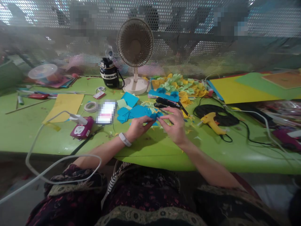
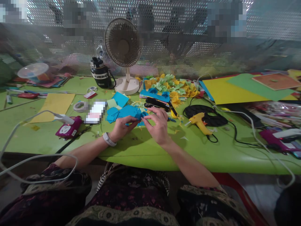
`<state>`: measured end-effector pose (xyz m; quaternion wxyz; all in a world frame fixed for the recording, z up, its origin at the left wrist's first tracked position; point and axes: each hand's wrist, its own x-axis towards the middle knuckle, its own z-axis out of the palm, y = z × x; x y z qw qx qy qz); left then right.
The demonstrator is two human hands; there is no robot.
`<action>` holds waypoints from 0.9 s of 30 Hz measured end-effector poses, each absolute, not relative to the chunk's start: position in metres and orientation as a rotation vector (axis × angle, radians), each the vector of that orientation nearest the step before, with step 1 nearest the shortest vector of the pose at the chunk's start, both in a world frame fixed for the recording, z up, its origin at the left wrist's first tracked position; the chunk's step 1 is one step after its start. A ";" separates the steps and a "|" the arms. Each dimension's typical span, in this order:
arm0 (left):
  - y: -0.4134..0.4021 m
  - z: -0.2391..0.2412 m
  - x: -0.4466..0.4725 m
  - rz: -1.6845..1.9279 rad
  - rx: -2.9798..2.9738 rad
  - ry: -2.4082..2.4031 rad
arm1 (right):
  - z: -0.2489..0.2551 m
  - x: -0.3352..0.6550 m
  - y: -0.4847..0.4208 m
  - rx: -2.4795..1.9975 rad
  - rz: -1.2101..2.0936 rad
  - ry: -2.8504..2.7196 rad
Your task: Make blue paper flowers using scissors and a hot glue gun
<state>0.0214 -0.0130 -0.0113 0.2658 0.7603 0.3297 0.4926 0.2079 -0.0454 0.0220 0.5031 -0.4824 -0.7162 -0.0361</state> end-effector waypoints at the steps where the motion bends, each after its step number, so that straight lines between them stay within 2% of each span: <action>1: -0.013 -0.011 0.021 1.332 2.056 0.890 | 0.022 0.208 -0.046 -1.162 -0.064 -1.725; 27: -0.012 -0.011 0.020 1.453 2.375 0.842 | 0.015 0.209 -0.041 -1.079 -0.035 -1.698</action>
